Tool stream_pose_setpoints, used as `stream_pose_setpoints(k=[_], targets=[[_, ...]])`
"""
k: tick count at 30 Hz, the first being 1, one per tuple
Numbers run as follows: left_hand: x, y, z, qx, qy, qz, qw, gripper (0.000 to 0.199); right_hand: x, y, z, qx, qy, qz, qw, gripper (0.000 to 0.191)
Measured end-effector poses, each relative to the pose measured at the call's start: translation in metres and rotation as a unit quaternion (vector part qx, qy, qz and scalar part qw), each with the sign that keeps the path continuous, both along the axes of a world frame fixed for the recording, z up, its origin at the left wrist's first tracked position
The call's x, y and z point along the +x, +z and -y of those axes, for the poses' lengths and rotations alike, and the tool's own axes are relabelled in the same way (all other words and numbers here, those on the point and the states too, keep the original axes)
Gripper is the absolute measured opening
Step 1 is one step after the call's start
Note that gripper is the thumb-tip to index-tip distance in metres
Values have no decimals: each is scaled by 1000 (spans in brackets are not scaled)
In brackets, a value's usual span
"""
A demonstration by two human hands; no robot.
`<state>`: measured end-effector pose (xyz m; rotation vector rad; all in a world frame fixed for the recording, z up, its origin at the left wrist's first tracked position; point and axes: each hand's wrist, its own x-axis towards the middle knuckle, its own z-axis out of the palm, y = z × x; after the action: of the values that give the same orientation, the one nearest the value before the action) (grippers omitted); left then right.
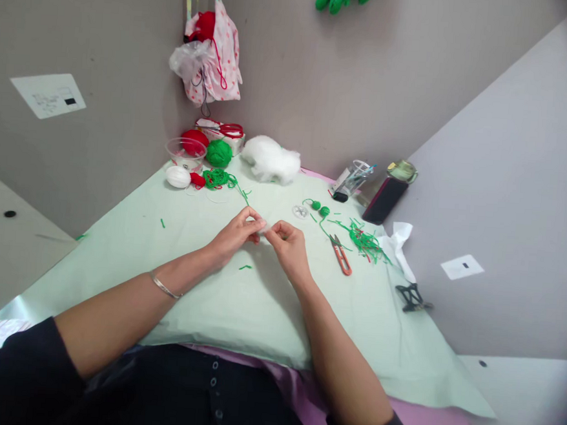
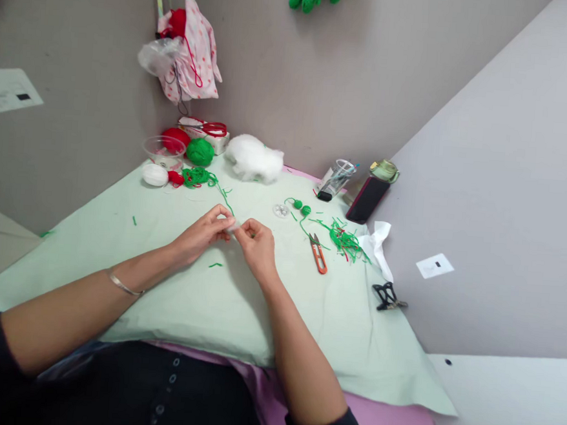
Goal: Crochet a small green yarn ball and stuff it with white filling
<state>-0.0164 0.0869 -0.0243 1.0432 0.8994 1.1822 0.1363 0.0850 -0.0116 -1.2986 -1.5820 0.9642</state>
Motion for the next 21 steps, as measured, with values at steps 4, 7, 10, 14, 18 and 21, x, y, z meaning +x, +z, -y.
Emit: stream_pose_setpoints(k=[4, 7, 10, 14, 18, 21], targets=[[-2, 0, 0, -2, -33, 39, 999, 31, 4, 1, -3, -19, -13, -24, 999, 30], [-3, -1, -1, -11, -52, 35, 998, 32, 6, 1, -5, -28, -14, -32, 999, 31], [-1, -4, -2, -11, -56, 29, 998, 35, 5, 1, -3, -28, -10, -35, 999, 30], [1, -6, -4, 19, -20, 16, 1000, 34, 2, 7, 3, -21, 22, -35, 999, 24], [2, -1, -2, 71, 25, -13, 997, 28, -1, 11, 8, -22, 52, -36, 998, 22], [4, 3, 3, 104, 43, -27, 993, 23, -3, 9, 8, -29, 47, -43, 998, 28]])
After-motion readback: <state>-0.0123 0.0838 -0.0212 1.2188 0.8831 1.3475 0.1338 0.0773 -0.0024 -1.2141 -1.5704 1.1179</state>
